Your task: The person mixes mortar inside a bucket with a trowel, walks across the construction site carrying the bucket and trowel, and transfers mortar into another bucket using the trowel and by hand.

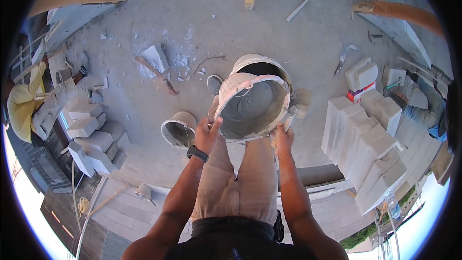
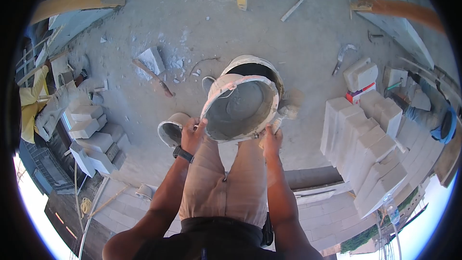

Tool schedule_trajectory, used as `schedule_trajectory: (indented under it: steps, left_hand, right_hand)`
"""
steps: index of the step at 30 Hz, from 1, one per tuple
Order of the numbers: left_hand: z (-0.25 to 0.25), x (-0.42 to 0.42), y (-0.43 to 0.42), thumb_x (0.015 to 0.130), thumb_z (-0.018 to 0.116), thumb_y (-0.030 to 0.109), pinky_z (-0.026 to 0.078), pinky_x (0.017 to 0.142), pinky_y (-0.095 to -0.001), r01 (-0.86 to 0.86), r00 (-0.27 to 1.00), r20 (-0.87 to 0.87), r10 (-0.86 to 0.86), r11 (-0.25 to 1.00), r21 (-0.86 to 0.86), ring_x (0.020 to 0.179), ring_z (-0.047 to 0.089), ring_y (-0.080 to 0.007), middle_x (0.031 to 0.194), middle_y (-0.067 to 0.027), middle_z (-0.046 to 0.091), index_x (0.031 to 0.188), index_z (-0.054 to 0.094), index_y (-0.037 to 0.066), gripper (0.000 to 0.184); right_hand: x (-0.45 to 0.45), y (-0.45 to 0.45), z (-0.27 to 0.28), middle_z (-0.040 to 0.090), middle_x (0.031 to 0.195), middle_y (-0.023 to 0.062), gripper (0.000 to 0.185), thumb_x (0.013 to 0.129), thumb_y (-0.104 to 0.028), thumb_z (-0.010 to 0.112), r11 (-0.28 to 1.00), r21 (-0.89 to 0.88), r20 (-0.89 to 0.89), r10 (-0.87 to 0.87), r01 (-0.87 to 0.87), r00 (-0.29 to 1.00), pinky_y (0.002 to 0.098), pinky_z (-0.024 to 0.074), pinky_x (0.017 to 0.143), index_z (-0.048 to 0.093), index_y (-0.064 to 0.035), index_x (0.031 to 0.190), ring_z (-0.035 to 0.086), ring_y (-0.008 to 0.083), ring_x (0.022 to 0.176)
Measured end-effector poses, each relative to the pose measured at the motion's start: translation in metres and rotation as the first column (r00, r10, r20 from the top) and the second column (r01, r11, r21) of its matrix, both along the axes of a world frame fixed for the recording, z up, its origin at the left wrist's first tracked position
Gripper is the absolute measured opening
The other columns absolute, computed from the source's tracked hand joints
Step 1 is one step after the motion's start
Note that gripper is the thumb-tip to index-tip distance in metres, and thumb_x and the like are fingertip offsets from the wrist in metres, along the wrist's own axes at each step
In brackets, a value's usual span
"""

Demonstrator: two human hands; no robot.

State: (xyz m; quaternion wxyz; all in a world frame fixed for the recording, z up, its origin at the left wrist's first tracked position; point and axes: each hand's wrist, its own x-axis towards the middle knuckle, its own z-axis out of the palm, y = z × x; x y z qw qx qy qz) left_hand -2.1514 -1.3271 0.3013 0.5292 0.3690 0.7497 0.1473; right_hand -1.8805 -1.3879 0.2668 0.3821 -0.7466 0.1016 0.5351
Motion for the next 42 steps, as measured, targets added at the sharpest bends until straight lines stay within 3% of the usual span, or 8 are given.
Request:
schedule_trajectory:
  steps: [5, 15, 21, 23, 26, 33, 35, 42]
  left_hand:
    - [0.019, 0.011, 0.012, 0.093, 0.065, 0.038, 0.047, 0.062, -0.0379, 0.157, 0.979, -0.130, -0.158, 0.987, -0.020, 0.065, 0.060, -0.0280, 0.072, -0.0172, 0.060, 0.085, 0.058, -0.004, 0.043]
    - [0.131, 0.029, 0.031, 0.091, 0.069, 0.024, 0.045, 0.046, -0.0276, 0.055, 0.997, 0.058, -0.049, 0.992, -0.116, 0.050, 0.056, -0.0115, 0.067, -0.0081, 0.060, 0.087, 0.051, -0.001, 0.031]
    - [0.054, 0.027, 0.042, 0.088, 0.070, 0.029, 0.047, 0.055, -0.0347, 0.252, 0.937, -0.240, -0.255, 0.967, -0.042, 0.056, 0.060, -0.0190, 0.063, -0.0107, 0.059, 0.081, 0.054, -0.001, 0.035]
    - [0.043, 0.032, 0.050, 0.087, 0.071, 0.030, 0.047, 0.058, -0.0384, 0.289, 0.900, -0.325, -0.290, 0.956, -0.051, 0.058, 0.060, -0.0243, 0.063, -0.0125, 0.059, 0.078, 0.056, -0.001, 0.035]
    - [0.053, 0.057, 0.056, 0.087, 0.070, 0.029, 0.046, 0.057, -0.0380, 0.381, 0.886, -0.318, -0.336, 0.921, 0.088, 0.056, 0.058, -0.0246, 0.064, -0.0126, 0.060, 0.078, 0.056, 0.000, 0.033]
    - [0.022, 0.089, 0.060, 0.087, 0.069, 0.024, 0.038, 0.052, -0.0356, 0.307, 0.942, -0.243, -0.233, 0.891, 0.335, 0.053, 0.044, -0.0192, 0.058, -0.0098, 0.048, 0.074, 0.048, 0.001, 0.034]
    - [0.021, 0.090, 0.063, 0.087, 0.069, 0.023, 0.038, 0.051, -0.0351, 0.311, 0.945, -0.212, -0.250, 0.886, 0.343, 0.052, 0.044, -0.0186, 0.058, -0.0097, 0.048, 0.074, 0.048, 0.001, 0.033]
    - [0.016, 0.108, 0.068, 0.084, 0.071, 0.023, 0.039, 0.051, -0.0359, 0.349, 0.920, -0.284, -0.270, 0.895, 0.279, 0.052, 0.048, -0.0191, 0.058, -0.0092, 0.050, 0.074, 0.049, 0.002, 0.032]
  right_hand:
    - [-0.001, -0.010, -0.025, 0.061, 0.086, 0.0026, 0.016, 0.090, -0.016, 0.068, 0.964, -0.104, 0.181, 0.261, -0.245, 0.948, 0.0312, 0.0459, 0.068, 0.061, -0.0052, 0.099, 0.056, 0.0122, 0.075]
    - [-0.041, -0.036, 0.000, 0.064, 0.087, 0.0027, 0.016, 0.087, -0.011, 0.069, 0.981, 0.010, -0.020, 0.194, -0.193, 0.981, 0.0310, 0.0464, 0.071, 0.063, -0.0037, 0.101, 0.059, 0.0133, 0.079]
    - [-0.055, -0.057, -0.069, 0.066, 0.095, 0.0103, 0.038, 0.081, -0.008, 0.071, 0.910, -0.139, -0.091, 0.380, -0.389, 0.921, 0.0372, 0.0491, 0.078, 0.061, 0.0023, 0.116, 0.063, 0.0212, 0.086]
    - [-0.057, -0.053, -0.085, 0.069, 0.097, 0.0206, 0.042, 0.074, -0.015, 0.075, 0.871, -0.160, 0.168, 0.487, -0.464, 0.857, 0.0400, 0.0515, 0.074, 0.061, 0.0097, 0.105, 0.067, 0.0303, 0.086]
    - [-0.036, -0.037, -0.076, 0.065, 0.081, 0.0066, 0.031, 0.079, -0.008, 0.072, 0.829, -0.185, -0.060, 0.527, -0.528, 0.848, 0.0370, 0.0498, 0.061, 0.062, 0.0023, 0.106, 0.061, 0.0205, 0.064]
    - [0.000, -0.034, -0.071, 0.065, 0.078, 0.0094, 0.029, 0.081, -0.016, 0.074, 0.926, -0.137, -0.286, 0.304, -0.353, 0.909, 0.0409, 0.0484, 0.062, 0.056, 0.0005, 0.097, 0.063, 0.0264, 0.067]
    - [0.016, -0.037, -0.063, 0.065, 0.078, 0.0167, 0.030, 0.086, -0.026, 0.071, 0.612, -0.154, 0.277, 0.780, -0.776, 0.561, 0.0433, 0.0495, 0.064, 0.053, -0.0029, 0.096, 0.065, 0.0336, 0.069]
    - [0.079, 0.000, -0.015, 0.067, 0.100, 0.0221, 0.047, 0.089, -0.041, 0.060, 0.233, -0.250, 0.147, 0.969, -0.940, 0.201, 0.0507, 0.0511, 0.081, 0.052, -0.0049, 0.116, 0.066, 0.0406, 0.094]
